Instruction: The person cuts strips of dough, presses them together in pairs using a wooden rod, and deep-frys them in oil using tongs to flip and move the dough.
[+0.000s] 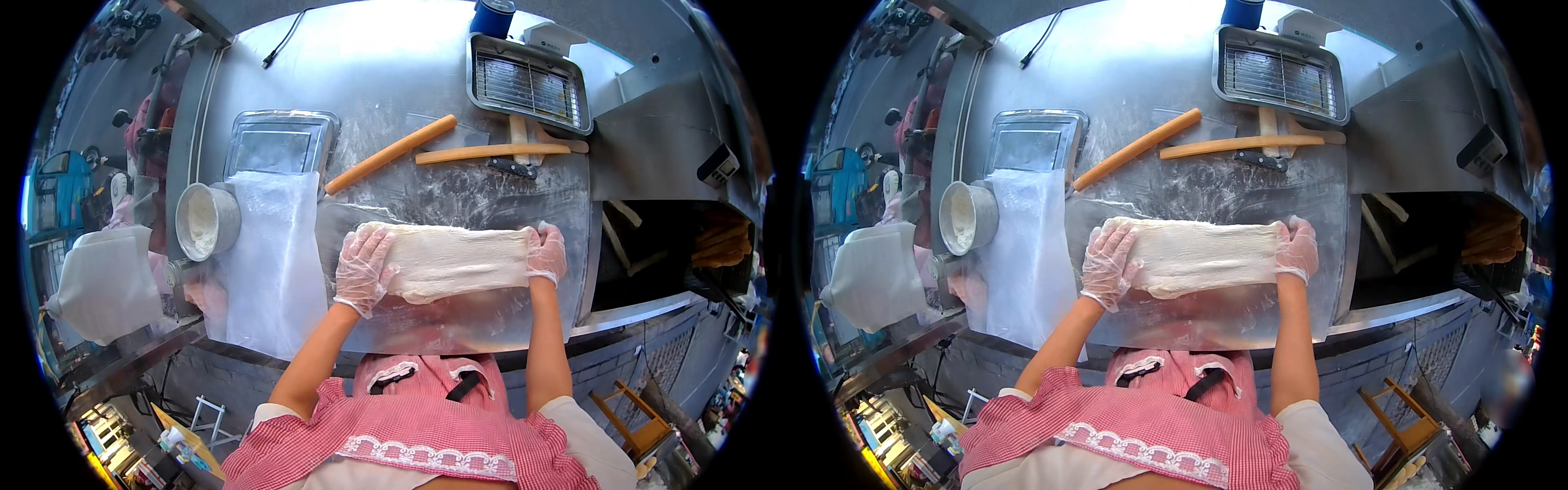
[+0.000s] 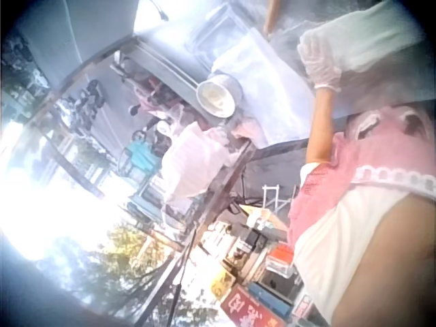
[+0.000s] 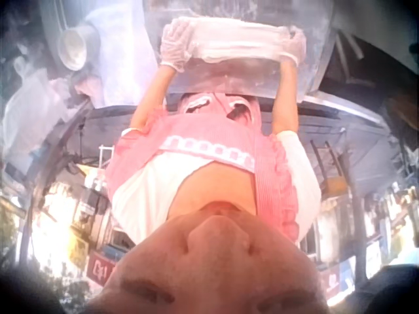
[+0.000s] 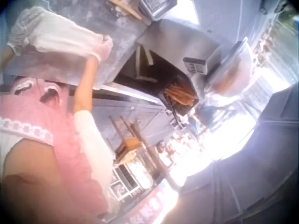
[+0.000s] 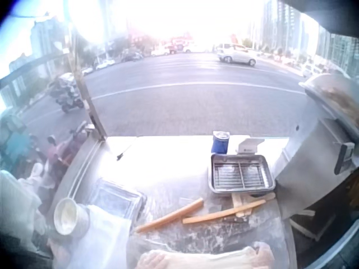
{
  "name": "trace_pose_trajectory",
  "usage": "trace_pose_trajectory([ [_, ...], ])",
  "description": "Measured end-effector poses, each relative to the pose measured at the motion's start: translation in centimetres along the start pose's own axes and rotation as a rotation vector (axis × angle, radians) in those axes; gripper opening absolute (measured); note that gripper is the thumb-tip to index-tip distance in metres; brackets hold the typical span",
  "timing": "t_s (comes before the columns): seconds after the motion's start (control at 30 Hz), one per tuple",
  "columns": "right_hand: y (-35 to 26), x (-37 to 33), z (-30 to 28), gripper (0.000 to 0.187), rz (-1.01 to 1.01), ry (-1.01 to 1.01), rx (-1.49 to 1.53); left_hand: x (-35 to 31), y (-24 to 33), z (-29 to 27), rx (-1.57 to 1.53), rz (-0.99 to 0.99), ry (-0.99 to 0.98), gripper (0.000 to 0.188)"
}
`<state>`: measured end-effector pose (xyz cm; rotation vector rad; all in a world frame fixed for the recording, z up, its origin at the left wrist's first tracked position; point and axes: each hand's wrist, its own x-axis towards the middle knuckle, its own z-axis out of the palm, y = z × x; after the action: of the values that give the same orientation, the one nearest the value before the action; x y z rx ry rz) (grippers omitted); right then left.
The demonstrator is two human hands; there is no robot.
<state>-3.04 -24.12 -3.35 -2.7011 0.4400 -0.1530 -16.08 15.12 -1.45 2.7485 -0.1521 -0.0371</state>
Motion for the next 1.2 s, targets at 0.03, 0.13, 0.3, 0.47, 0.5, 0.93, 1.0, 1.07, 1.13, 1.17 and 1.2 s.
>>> trace_pose_trajectory([
  [0.03,-1.5,0.6,1.0,0.022,-0.091,0.058,-0.045,0.8,0.4,-0.1,0.019,-0.037,0.06,0.076],
  [0.13,-14.1,4.7,2.1,0.027,-0.646,0.085,-0.074,3.2,1.4,-0.1,0.084,-0.117,0.139,0.072],
  [0.3,-27.5,7.0,7.2,0.045,-0.959,-0.326,-0.412,2.1,1.4,1.6,-0.042,-0.089,0.117,0.07],
  [0.47,-26.8,4.1,3.8,0.031,-1.058,-0.28,-0.462,1.1,0.1,0.9,-0.032,-0.032,0.027,0.077],
  [0.5,-25.8,1.8,0.9,0.032,-1.018,-0.262,-0.466,0.9,-0.5,0.9,0.004,-0.032,-0.051,0.08],
  [0.93,-10.5,-29.5,1.3,0.088,-0.332,-0.336,-0.024,1.2,0.4,0.1,0.126,0.457,-0.334,0.099],
  [1.0,-9.7,-28.7,0.6,0.094,-0.197,-0.322,-0.111,4.1,4.0,1.5,0.131,0.525,-0.4,0.1],
  [1.07,-6.9,-27.8,0.6,0.096,-0.127,-0.274,-0.11,7.4,9.8,2.9,0.167,0.555,-0.349,0.1],
  [1.13,-4.7,-26.8,0.4,0.096,-0.092,-0.267,-0.138,9.7,12.7,5.1,0.059,0.606,-0.306,0.098],
  [1.17,-4.9,-26.0,-0.3,0.092,-0.094,-0.338,-0.173,10.3,13.8,5.7,0.008,0.634,-0.284,0.096],
  [1.2,-4.5,-26.0,-0.6,0.093,-0.103,-0.343,-0.157,10.0,13.7,4.9,0.055,0.65,-0.318,0.095],
])
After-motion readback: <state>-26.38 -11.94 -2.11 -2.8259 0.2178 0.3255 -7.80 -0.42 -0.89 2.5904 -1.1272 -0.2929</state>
